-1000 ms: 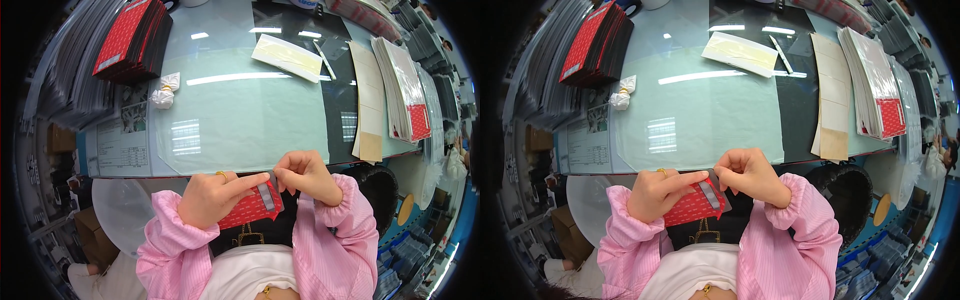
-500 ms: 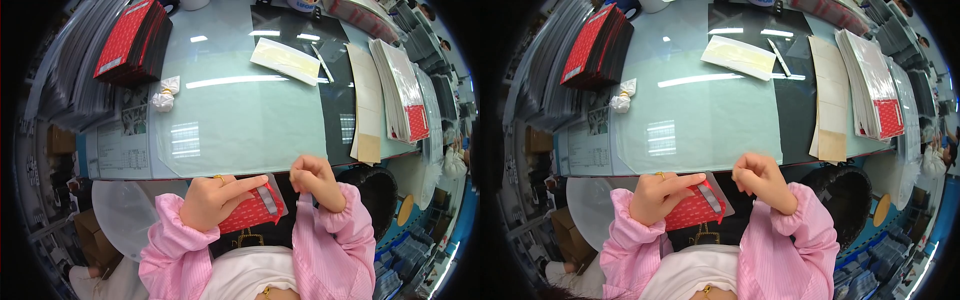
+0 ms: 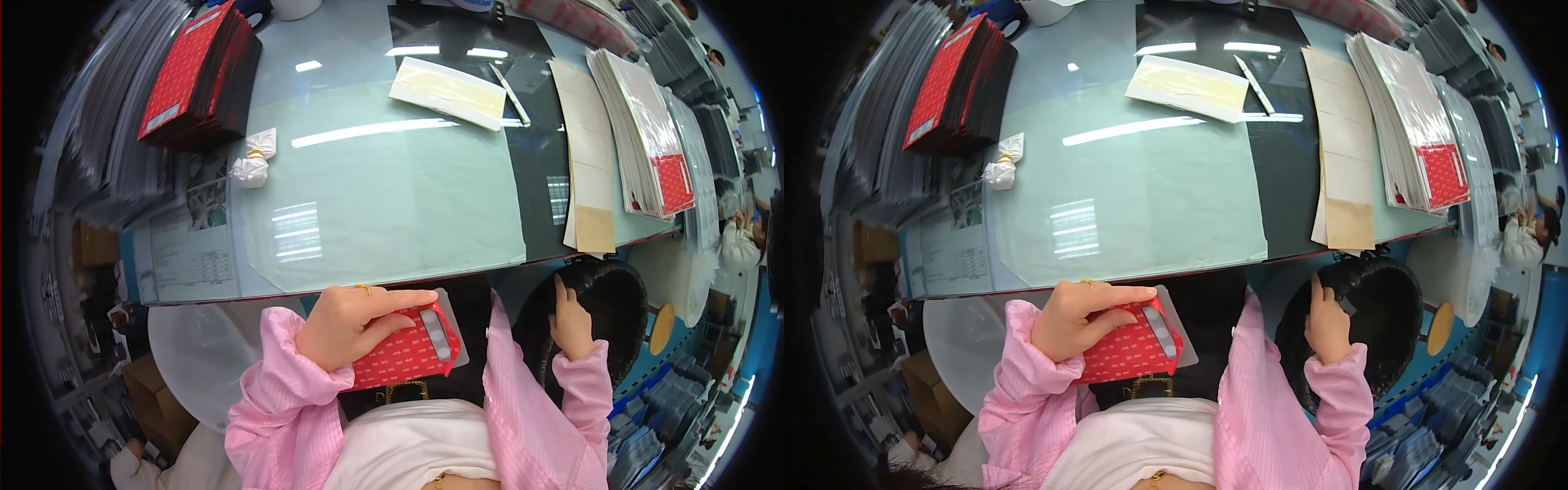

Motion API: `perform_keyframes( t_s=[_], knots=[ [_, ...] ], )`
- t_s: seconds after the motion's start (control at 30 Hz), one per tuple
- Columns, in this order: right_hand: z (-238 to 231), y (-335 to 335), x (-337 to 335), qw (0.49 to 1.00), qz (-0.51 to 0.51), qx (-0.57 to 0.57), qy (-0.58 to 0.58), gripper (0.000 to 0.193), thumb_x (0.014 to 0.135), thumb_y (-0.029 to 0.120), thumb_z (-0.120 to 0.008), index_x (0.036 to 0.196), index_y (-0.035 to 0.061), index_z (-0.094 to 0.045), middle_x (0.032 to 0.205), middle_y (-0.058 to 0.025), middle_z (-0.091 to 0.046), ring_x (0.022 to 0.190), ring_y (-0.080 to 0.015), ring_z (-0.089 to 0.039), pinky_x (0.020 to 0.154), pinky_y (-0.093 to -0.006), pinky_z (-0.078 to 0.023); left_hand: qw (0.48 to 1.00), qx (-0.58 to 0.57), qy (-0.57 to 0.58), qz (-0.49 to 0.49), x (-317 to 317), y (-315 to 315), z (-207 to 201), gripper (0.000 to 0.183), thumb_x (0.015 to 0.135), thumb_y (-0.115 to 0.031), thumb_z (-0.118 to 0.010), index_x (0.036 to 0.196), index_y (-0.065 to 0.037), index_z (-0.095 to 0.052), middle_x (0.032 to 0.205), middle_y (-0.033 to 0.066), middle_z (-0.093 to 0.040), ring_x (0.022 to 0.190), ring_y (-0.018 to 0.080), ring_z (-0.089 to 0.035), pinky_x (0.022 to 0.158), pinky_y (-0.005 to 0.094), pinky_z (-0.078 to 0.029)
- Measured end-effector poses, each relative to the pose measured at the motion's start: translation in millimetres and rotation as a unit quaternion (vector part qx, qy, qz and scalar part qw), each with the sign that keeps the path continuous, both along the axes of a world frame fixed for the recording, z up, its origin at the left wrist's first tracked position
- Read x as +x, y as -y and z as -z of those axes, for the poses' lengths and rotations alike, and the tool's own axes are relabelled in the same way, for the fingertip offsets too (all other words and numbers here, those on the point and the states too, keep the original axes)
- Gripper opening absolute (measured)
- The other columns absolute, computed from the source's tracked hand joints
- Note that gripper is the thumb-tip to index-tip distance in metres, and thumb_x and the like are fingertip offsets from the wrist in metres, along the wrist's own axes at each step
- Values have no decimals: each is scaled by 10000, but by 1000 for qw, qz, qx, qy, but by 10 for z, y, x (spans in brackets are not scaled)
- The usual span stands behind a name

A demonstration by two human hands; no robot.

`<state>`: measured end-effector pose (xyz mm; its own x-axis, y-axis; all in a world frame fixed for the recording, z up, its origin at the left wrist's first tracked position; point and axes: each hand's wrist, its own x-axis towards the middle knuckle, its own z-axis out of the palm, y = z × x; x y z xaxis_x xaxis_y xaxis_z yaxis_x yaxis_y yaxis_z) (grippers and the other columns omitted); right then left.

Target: Applying red adhesive tape or protective backing to electronic components at a factory workbench.

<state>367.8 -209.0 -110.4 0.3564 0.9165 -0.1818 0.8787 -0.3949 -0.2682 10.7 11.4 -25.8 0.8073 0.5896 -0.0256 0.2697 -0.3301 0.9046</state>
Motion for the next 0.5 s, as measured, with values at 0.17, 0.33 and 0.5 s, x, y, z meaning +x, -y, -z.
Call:
perform_keyframes(
  t_s=[0.17,0.33,0.5],
  knots=[
    [-800,-619,-607,946,0,115,-302,140,921,-24,-659,1035,-27,-740,819,-78,-697,675,-133,-662,597,-247,-498,995,92,-29,17,156,107,-59,452,815,-13,-761,1233,-187,-757,673,65,-642,566,213,-600,566,322,-477],
    [-1073,-1050,-973,910,-106,136,-378,152,883,-40,-698,1028,-26,-745,803,-98,-706,647,-122,-652,582,-235,-483,981,182,-62,17,193,198,-157,517,773,-34,-782,1243,-247,-749,624,42,-577,491,185,-539,462,319,-422],
    [-1048,-1117,-1023,906,-150,118,-377,146,860,-31,-718,1004,-17,-745,780,-97,-699,637,-134,-656,567,-242,-486,977,201,-68,15,205,240,-153,497,777,-59,-790,1236,-247,-748,629,33,-578,492,175,-543,453,314,-427]
  ],
)
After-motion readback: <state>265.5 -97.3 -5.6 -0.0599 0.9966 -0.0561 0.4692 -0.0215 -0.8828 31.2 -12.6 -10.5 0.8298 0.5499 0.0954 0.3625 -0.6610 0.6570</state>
